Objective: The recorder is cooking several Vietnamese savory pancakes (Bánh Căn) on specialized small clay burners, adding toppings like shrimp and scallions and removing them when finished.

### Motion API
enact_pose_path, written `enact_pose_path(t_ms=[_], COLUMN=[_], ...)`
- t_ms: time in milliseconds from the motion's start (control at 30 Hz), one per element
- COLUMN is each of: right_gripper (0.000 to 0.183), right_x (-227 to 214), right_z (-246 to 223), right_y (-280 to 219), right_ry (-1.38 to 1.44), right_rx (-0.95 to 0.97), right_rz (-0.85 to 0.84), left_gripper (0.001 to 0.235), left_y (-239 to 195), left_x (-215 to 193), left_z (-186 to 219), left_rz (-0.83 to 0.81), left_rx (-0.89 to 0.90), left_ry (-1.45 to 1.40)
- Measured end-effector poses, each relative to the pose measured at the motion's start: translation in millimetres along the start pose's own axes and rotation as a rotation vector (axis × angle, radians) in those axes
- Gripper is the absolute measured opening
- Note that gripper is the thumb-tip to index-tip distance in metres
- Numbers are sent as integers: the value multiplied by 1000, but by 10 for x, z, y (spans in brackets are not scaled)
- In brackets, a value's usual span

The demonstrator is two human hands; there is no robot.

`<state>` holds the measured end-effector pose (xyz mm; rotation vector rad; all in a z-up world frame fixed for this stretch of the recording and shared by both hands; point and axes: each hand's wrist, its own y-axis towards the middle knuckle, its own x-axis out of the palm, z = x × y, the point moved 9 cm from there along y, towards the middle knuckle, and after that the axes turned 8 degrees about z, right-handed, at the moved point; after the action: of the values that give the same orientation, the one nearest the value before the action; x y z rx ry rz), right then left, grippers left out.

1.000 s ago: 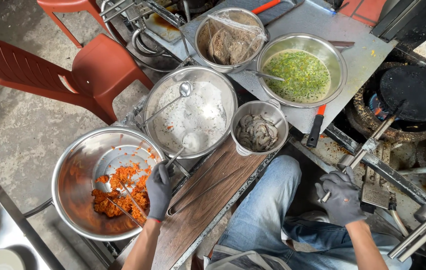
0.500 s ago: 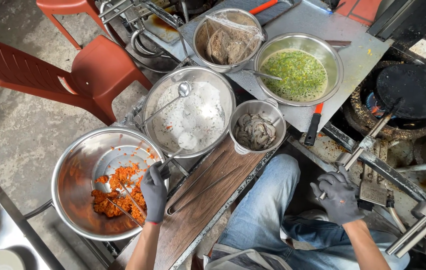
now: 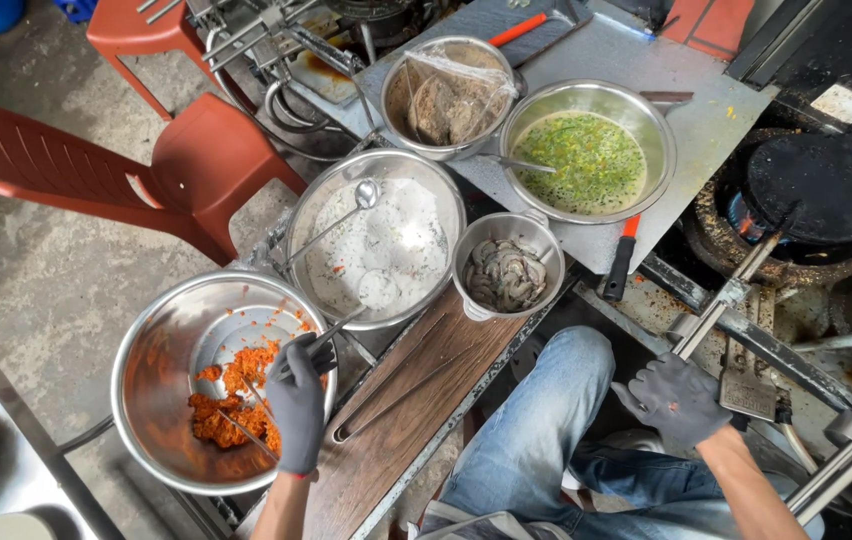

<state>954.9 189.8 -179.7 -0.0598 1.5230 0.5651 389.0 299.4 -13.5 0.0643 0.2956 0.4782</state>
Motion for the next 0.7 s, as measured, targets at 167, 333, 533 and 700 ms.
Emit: enact_pose_path(t_ms=[167, 333, 533, 700], right_gripper=[34, 15, 32, 43], right_x=[-1744, -3156, -3990, -4395], right_z=[52, 1093, 2337, 2491], right_y=[972, 1113, 1333, 1802], right_ry=[253, 545, -79, -75], right_rx=[-18, 112, 419, 115], right_rz=[178, 798, 811, 885], left_gripper=[42, 42, 37, 33], left_y=[-147, -421, -1149, -1685], left_x=[406, 1876, 4486, 6315], left_z=[1487, 2031, 2187, 2072], left_rz=[-154, -457, -796, -822], left_rx=[2, -16, -59, 102], left_ry=[39, -77, -284, -494])
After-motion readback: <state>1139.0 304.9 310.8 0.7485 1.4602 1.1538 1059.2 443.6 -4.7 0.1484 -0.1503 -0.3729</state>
